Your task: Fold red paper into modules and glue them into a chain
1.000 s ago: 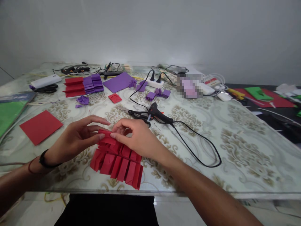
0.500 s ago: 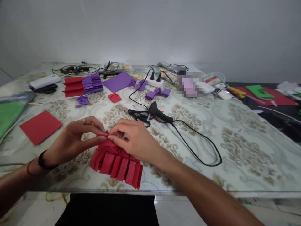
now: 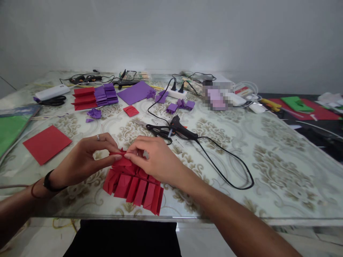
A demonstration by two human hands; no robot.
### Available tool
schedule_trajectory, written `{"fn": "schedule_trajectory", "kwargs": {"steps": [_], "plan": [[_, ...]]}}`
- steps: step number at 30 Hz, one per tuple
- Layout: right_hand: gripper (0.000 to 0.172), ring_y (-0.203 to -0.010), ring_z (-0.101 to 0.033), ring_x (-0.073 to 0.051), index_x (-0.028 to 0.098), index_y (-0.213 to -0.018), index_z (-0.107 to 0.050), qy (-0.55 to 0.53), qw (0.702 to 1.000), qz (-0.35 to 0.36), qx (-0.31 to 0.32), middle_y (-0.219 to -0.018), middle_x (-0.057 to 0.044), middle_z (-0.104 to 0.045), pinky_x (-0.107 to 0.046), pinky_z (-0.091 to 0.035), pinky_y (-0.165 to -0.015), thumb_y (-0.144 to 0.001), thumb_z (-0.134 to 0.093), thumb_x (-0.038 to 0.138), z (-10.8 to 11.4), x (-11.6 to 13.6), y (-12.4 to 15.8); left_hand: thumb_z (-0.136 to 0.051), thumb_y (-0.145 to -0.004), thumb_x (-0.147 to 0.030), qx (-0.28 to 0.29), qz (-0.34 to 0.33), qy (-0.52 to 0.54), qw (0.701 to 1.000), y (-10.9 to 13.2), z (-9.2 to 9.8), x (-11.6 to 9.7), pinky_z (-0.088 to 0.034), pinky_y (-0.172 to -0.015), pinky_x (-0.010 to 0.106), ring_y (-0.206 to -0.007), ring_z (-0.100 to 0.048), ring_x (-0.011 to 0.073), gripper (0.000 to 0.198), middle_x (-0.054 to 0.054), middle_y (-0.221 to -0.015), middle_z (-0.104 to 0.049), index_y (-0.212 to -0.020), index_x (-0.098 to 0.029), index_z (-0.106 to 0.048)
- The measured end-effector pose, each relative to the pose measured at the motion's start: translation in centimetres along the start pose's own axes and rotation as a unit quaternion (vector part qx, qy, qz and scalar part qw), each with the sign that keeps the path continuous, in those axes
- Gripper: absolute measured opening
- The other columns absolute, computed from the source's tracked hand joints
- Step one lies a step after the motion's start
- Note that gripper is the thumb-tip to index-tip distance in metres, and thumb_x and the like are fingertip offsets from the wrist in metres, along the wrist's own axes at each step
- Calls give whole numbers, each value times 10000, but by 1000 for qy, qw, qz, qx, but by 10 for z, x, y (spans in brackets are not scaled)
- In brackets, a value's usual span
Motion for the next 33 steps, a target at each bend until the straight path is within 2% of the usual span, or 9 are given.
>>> {"fn": "schedule_trajectory", "kwargs": {"steps": [4,8,15,20,25,30,33], "plan": [[124,-734,-640,-162,188,-848,-740,-3,1000,-6,-4,-789,-15,-707,-299,-470,-719,-962,-717,232,2,-1,0,-764,-936,-240,-12,-5,-3,1000,0,4,-2,-516,-741,289,-791,-657,158,98,21,-842,-711,-846,-216,-796],[154,-729,-645,-167,188,-832,-737,-2,1000,-18,-8,-785,-20,-716,-300,-468,-707,-971,-704,247,5,-3,0,-712,-968,-264,3,10,11,1000,-1,7,-2,-526,-731,290,-808,-664,171,146,40,-869,-723,-860,-205,-789],[168,-793,-681,-172,193,-841,-744,-42,999,-15,-24,-853,-26,-756,-301,-485,-771,-991,-671,216,10,-5,-2,-734,-960,-286,-10,22,18,1000,-2,10,5,-503,-720,285,-771,-641,157,175,24,-823,-705,-816,-196,-778],[186,-771,-629,-169,198,-855,-680,-22,999,-7,-47,-831,-21,-691,-301,-462,-732,-1023,-619,250,16,-8,-1,-735,-957,-281,-15,25,23,999,-2,11,7,-478,-691,286,-741,-612,149,168,17,-791,-681,-817,-199,-779],[310,-718,-576,-160,198,-780,-601,-6,999,-6,-46,-766,-12,-625,-306,-429,-693,-1065,-525,294,16,-10,0,-733,-960,-306,-19,28,21,999,-2,12,7,-473,-691,299,-746,-611,156,188,22,-792,-682,-809,-204,-778],[169,-800,-639,-176,203,-899,-704,-28,999,-3,-41,-864,-30,-703,-314,-472,-751,-1024,-621,282,15,-7,0,-744,-955,-350,-31,15,21,999,-1,12,5,-485,-694,314,-750,-619,172,209,31,-786,-687,-804,-209,-781],[152,-815,-662,-179,205,-917,-733,-49,998,-4,-24,-887,-33,-730,-315,-491,-774,-1012,-641,279,13,-5,1,-753,-951,-354,-35,0,16,999,-2,12,2,-493,-699,317,-760,-628,178,210,36,-790,-694,-802,-209,-783]]}}
Point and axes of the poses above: each hand's wrist, its own y-axis away from the middle knuckle, its own z-axis out of the back of the hand, x = y × z, the point moved 5 cm from there along -y, towards the middle knuckle
